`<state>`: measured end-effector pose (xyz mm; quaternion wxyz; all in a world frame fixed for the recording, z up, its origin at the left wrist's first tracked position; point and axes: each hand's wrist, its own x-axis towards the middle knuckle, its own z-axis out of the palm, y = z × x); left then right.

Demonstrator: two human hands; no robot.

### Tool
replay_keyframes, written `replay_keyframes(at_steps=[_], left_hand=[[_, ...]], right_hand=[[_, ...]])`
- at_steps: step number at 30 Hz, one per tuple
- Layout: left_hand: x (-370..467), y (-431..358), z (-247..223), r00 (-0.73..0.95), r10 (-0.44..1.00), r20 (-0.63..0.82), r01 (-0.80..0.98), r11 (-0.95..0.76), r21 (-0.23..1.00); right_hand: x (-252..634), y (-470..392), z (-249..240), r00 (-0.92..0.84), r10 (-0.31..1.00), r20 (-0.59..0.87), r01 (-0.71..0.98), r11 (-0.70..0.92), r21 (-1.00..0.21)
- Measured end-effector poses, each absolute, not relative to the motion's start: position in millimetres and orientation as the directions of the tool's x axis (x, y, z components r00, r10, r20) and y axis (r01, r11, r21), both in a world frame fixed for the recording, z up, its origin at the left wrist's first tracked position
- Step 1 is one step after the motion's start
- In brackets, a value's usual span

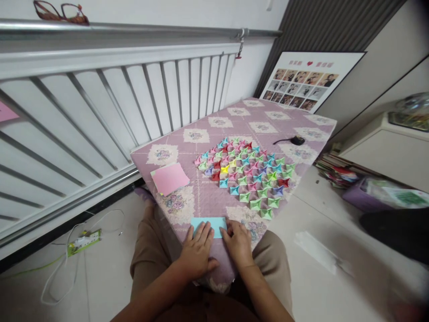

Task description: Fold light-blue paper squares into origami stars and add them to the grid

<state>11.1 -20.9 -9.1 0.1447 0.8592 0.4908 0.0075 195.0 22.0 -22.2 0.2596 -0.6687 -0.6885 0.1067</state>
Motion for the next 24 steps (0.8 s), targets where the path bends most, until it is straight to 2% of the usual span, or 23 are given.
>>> replay_keyframes(at_steps=[14,18,20,24], left_hand=[[10.4,-19.2,-6.8,0.514,0.843,-0.158,0.837,-0.452,0.308],[11.2,-19.3,-4.2,0.512,0.842,-0.173,0.839,-0.447,0.31],[11.2,-19.4,-3.9,0.511,0.841,-0.175,0.838,-0.444,0.317],[10.9,-19.6,-5.0,0.516,0.839,-0.17,0.833,-0.446,0.329]], right_hand=[[194.8,22.6,-23.2,0.038,0.974,0.223,0.865,0.08,-0.495],[200.1,23.1,-23.3,0.017,0.937,0.35,0.809,0.192,-0.555],[200.5,18.5,-20.7,-0.021,0.915,0.403,0.801,0.256,-0.541],[191.9,1.3,-14.1,-0.26,0.894,0.364,0.775,0.418,-0.473]])
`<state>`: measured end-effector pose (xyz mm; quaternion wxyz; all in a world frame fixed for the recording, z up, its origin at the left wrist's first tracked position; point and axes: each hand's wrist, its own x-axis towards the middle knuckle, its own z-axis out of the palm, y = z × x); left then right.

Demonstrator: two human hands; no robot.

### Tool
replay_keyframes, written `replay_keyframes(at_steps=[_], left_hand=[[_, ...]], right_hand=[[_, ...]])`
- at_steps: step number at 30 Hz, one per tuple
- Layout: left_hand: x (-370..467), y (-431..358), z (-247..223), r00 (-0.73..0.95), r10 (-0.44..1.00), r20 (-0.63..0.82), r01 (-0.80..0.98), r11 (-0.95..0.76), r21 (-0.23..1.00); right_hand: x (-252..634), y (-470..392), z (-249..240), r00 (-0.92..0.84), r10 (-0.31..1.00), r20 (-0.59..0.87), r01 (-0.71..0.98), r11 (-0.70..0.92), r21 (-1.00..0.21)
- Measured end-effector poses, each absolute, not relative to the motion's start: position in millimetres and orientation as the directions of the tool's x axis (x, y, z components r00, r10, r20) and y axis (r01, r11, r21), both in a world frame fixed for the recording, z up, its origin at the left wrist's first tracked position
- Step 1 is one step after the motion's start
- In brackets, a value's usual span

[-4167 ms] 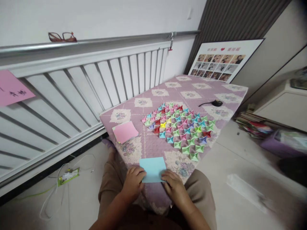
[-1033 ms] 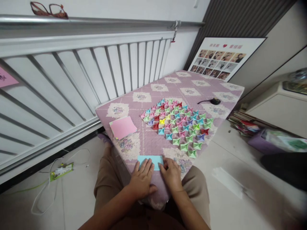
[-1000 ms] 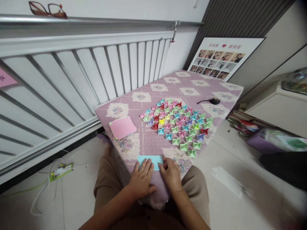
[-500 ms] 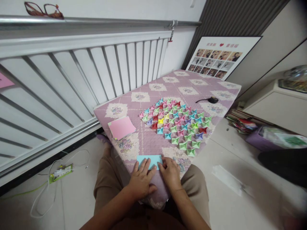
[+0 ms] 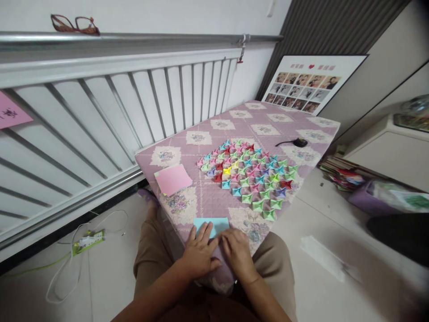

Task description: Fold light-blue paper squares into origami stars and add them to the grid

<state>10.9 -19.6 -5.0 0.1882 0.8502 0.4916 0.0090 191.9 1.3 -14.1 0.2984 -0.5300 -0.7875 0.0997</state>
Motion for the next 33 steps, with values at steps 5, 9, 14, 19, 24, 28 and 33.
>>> replay_keyframes(at_steps=[5,9,14,19,24,28,33], left_hand=[[10.5,-18.8,-4.3,0.519,0.834,-0.186,0.836,-0.45,0.315],[3.3,-17.0,-2.9,0.548,0.817,-0.18,0.817,-0.476,0.327],[-22.3,-17.8,-5.4,0.57,0.806,-0.159,0.807,-0.512,0.294],[-49.2,-22.6,-5.5,0.556,0.818,-0.148,0.821,-0.513,0.25],[-59.0,-28.7,-1.7,0.502,0.847,-0.175,0.861,-0.471,0.191],[-60.3,-31.2,-4.2,0.481,0.857,-0.184,0.874,-0.454,0.171],[-63.3,-31.0,-10.5,0.482,0.86,-0.171,0.873,-0.453,0.182]], right_hand=[[182.8,-7.0,-15.7,-0.276,0.906,0.32,0.735,0.413,-0.538],[183.7,-2.0,-16.6,-0.269,0.916,0.298,0.726,0.396,-0.562],[177.5,1.8,-8.0,-0.235,0.95,0.204,0.814,0.307,-0.494],[161.1,5.3,3.5,-0.155,0.98,0.122,0.931,0.186,-0.314],[151.6,9.6,8.2,-0.12,0.99,0.077,0.965,0.135,-0.225],[159.5,11.7,10.1,-0.102,0.994,0.033,0.963,0.107,-0.246],[183.5,15.4,16.9,-0.047,0.997,-0.058,0.96,0.03,-0.279]])
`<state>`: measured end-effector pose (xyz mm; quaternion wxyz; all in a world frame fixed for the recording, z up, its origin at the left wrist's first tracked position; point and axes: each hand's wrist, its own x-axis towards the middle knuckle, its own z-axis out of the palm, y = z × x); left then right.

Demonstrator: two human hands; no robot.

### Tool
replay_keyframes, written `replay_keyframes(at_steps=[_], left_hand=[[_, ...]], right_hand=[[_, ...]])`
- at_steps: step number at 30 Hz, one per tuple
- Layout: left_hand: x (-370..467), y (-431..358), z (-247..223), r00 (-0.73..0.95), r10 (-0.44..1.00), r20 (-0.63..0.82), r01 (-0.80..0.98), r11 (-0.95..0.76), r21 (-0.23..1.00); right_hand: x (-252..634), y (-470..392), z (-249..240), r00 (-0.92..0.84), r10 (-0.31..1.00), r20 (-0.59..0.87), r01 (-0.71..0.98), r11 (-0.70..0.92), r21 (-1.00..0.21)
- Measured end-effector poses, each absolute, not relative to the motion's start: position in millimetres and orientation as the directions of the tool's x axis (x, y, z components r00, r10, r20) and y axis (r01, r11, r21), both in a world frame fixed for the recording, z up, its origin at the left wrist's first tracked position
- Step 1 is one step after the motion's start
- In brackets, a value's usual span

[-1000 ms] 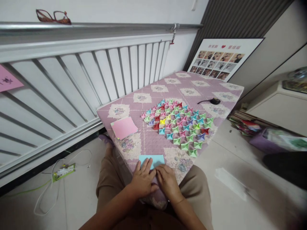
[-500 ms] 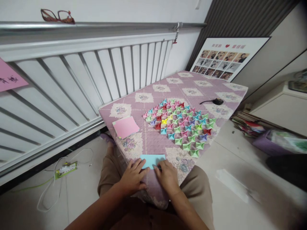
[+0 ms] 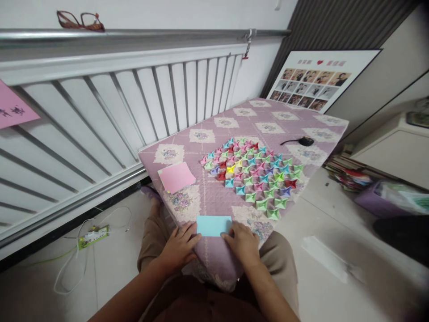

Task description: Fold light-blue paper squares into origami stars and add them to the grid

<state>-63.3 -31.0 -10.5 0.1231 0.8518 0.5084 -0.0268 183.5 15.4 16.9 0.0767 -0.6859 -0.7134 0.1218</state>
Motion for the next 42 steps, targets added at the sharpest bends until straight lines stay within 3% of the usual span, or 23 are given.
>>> replay_keyframes(at_steps=[6,15,19,23,27,33,42], left_hand=[[-68.5,-29.9,-10.5,0.504,0.851,-0.15,0.857,-0.471,0.209],[-72.8,-28.1,-7.1,0.539,0.835,-0.113,0.833,-0.508,0.217],[-71.7,-29.6,-12.1,0.53,0.844,-0.084,0.835,-0.502,0.225],[-69.5,-31.3,-14.0,0.524,0.85,-0.049,0.834,-0.501,0.23],[-66.0,-34.3,-12.3,0.498,0.867,-0.035,0.85,-0.479,0.219],[-64.5,-52.5,-24.0,0.401,0.916,0.003,0.89,-0.391,0.233],[-72.0,-55.1,-26.2,0.226,0.959,0.169,0.765,-0.282,0.579]], right_hand=[[203.2,19.8,21.8,0.018,0.99,-0.139,0.96,-0.056,-0.273],[222.8,23.4,17.4,0.044,0.988,-0.146,0.961,-0.082,-0.266],[239.3,29.2,14.4,0.06,0.997,-0.05,0.976,-0.07,-0.208],[215.7,32.6,22.7,-0.119,0.982,0.147,0.953,0.154,-0.259],[167.9,34.4,31.0,-0.328,0.944,0.034,0.894,0.322,-0.313],[142.5,47.0,32.5,-0.382,0.902,-0.202,0.909,0.328,-0.258],[139.8,56.8,38.7,-0.4,0.879,-0.26,0.915,0.365,-0.173]])
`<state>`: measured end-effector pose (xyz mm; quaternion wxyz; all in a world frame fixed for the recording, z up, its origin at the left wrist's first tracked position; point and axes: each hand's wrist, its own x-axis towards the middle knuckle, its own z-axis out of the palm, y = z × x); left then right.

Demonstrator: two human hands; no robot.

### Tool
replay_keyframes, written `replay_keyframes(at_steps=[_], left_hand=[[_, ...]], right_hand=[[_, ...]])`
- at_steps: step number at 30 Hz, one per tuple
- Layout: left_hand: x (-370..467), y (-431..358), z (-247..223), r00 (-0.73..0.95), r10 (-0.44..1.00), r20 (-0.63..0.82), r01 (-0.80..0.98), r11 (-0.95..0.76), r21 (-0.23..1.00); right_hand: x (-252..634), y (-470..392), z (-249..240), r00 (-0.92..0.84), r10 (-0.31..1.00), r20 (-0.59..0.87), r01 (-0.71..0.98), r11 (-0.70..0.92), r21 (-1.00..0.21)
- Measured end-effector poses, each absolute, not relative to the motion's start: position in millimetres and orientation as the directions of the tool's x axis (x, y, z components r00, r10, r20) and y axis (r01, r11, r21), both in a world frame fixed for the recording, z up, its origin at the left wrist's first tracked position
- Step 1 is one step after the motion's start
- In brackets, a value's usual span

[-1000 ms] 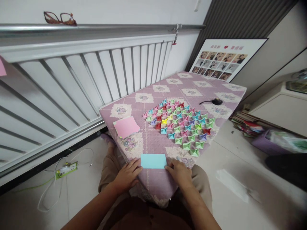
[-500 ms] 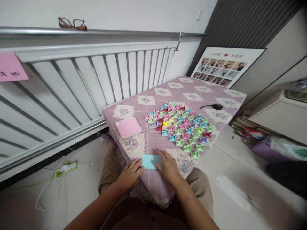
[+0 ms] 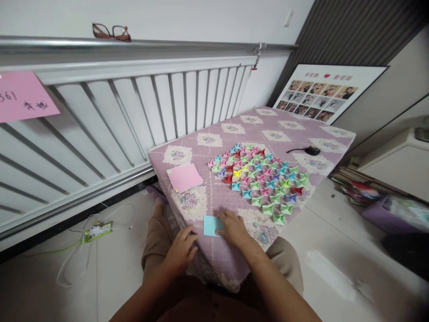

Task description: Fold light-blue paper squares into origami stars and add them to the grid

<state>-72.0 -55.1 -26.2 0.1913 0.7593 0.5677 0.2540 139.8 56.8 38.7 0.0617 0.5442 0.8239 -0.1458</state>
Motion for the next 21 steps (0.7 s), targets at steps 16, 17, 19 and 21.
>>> replay_keyframes(at_steps=[16,17,19,21], left_hand=[[-54.0,-17.3,-15.5,-0.014,0.993,0.114,0.548,-0.088,0.832],[-53.9,-17.6,-15.9,-0.024,0.994,0.109,0.53,-0.079,0.845],[-54.0,-17.7,-14.8,-0.066,0.995,0.07,0.478,-0.03,0.878],[-54.3,-16.4,-10.1,-0.11,0.994,-0.002,0.407,0.046,0.912]], right_hand=[[141.5,62.2,44.6,-0.447,0.851,-0.276,0.892,0.398,-0.216],[142.6,61.6,45.7,-0.453,0.848,-0.277,0.888,0.4,-0.226],[145.1,60.5,49.2,-0.469,0.838,-0.28,0.878,0.408,-0.249],[147.9,59.9,53.9,-0.495,0.822,-0.28,0.862,0.424,-0.277]])
